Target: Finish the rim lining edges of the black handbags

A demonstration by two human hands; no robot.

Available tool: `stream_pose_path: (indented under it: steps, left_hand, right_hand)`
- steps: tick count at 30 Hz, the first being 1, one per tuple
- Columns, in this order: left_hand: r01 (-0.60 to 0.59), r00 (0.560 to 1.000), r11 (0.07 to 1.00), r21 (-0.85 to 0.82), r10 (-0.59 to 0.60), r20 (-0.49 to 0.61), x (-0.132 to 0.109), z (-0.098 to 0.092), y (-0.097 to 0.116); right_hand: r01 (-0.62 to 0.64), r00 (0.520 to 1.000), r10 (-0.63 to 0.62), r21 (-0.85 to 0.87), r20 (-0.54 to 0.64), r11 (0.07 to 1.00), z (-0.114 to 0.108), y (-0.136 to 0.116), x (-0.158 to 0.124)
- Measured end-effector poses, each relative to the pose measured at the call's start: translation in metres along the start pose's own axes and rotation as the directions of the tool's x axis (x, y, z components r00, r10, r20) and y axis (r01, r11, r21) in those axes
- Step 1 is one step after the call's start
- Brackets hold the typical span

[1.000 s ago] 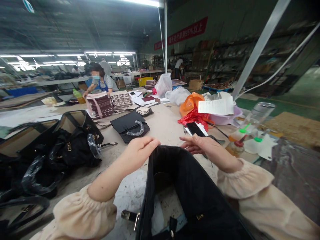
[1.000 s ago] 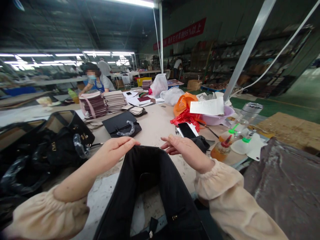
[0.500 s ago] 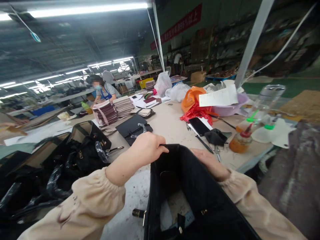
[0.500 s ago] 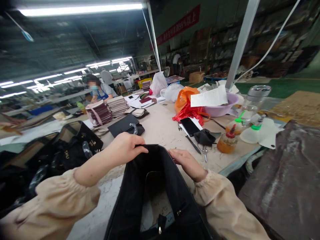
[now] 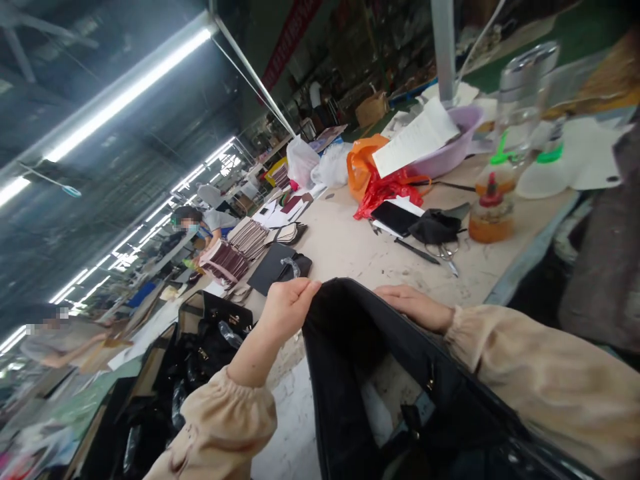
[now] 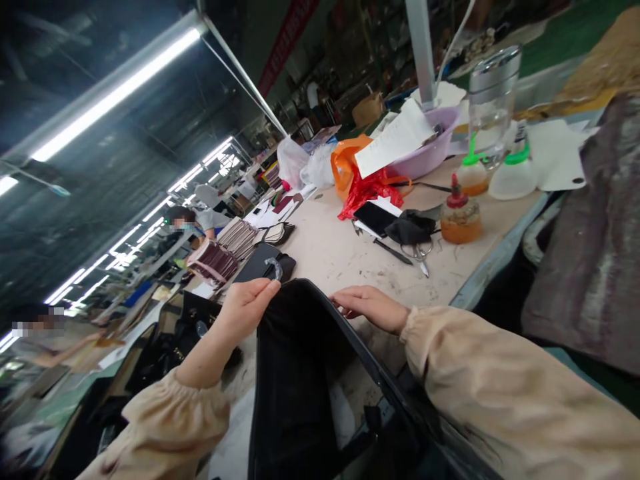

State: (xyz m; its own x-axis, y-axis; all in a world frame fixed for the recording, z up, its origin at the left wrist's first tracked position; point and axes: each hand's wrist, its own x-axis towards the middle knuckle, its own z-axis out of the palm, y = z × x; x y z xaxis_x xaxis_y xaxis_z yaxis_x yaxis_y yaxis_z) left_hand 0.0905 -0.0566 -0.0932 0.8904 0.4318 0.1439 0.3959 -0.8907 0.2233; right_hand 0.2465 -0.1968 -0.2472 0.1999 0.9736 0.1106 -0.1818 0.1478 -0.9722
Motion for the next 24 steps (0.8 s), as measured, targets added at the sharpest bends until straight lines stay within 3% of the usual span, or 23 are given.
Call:
stream_pose_path:
  steps: [4,6,8,12,14,18,24]
  left_hand:
    - [0.155,0.987,0.957,-0.244,-0.14,0.078,-0.002,-0.004,0.002]
    - [0.226,0.974,0.885,-0.408,-0.206,0.092,-0.006,-0.008,0.005]
    - [0.223,0.974,0.858,-0.462,-0.217,0.066,-0.012,-0.014,0.007]
    - [0.093,0.995,0.98,-0.179,-0.097,-0.013,-0.022,-0.023,0.008]
    - [0.06,0.998,0.996,-0.06,-0.062,-0.027,-0.025,-0.023,0.008]
    - [-0.005,0.999,0.995,0.103,0.009,-0.042,-0.02,-0.018,0.01]
    - [-0.255,0.967,0.927,0.275,0.251,0.052,-0.004,-0.01,0.016]
  right_hand:
    - [-0.096,0.995,0.096,0.053,-0.005,0.994,-0.002,0.003,-0.002]
    - [-0.08,0.997,0.081,0.042,-0.014,0.996,-0.003,0.004,-0.004]
    - [-0.046,0.999,0.047,0.021,-0.019,0.999,-0.005,0.004,-0.005]
    - [-0.023,1.0,0.023,-0.053,-0.006,0.998,-0.007,0.005,-0.006]
    - [-0.026,1.0,0.025,-0.075,-0.007,0.997,-0.007,0.006,-0.005]
    - [-0.057,0.998,0.058,-0.087,0.013,0.995,-0.005,0.006,-0.004]
    - [-0.034,0.999,0.036,-0.126,0.017,0.991,-0.005,0.002,-0.004]
